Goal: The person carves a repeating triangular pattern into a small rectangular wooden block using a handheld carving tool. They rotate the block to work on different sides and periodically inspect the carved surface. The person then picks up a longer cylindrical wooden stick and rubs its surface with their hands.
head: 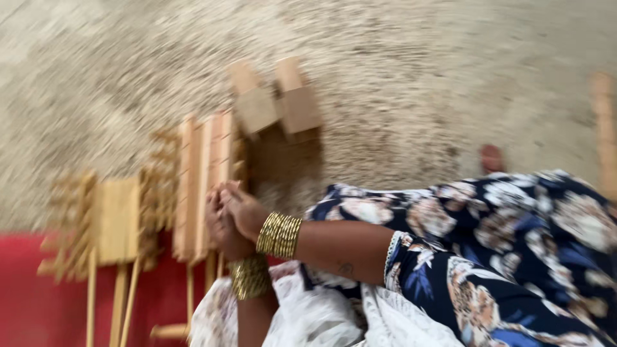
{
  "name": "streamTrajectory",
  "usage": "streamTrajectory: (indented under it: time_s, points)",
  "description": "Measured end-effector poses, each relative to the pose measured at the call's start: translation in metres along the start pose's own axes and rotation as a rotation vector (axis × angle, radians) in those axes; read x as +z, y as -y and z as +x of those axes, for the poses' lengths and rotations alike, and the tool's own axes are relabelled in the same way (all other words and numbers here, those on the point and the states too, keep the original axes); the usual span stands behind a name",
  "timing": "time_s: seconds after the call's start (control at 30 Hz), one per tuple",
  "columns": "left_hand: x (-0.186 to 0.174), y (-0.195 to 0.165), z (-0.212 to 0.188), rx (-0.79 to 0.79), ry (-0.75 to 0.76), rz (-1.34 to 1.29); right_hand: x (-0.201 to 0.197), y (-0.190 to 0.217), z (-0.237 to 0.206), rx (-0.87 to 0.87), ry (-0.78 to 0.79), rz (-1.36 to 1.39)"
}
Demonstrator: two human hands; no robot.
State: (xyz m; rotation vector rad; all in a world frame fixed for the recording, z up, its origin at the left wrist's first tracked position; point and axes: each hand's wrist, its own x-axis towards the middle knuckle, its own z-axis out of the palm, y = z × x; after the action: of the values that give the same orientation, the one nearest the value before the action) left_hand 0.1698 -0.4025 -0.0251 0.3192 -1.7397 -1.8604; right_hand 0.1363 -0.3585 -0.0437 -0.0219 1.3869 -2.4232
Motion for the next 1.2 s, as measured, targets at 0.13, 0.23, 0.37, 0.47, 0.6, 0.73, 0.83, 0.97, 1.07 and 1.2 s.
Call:
streamTrajectory:
  time_s: [0.13,0.23,0.37,0.47,0.6,0.73,0.83,0.97,1.07,1.2]
  points:
    - [0.060,-0.056,-0.029,-0.244,0.043,-0.302,-0.076,0.064,-0.021,0.083,-0.107,0.272]
    - [0.104,-0.087,-0.046,-0.251,0.081,-0.252,-0.187,0.135,-0.031,-0.048,-0.010,0.232]
    - [0.166,-0.118,-0.082,-0.177,0.190,-0.176,-0.365,0.234,-0.095,-0.206,-0.455,-0.081]
    - [0.229,-0.130,-0.114,-0.241,0.271,-0.128,-0.480,0.300,-0.186,-0.270,-0.612,-0.401]
    - [0.331,-0.131,-0.168,-0.243,0.519,-0.017,-0.565,0.370,-0.290,-0.285,-0.892,-0.255]
    - [0.443,-0.122,-0.237,-0.345,0.803,-0.049,-0.616,0.419,-0.339,-0.433,-0.983,-0.178]
    - [0.522,-0.113,-0.294,-0.419,1.010,-0.034,-0.656,0.432,-0.349,-0.426,-0.950,0.208]
    - [0.614,-0.094,-0.379,-0.536,1.195,-0.112,-0.719,0.431,-0.361,-0.581,-0.871,0.296]
    - [0.676,-0.069,-0.439,-0.688,1.217,-0.142,-0.772,0.431,-0.378,-0.576,-0.962,0.239]
    - [0.760,-0.030,-0.514,-0.848,1.090,-0.069,-0.832,0.430,-0.404,-0.574,-1.137,0.072]
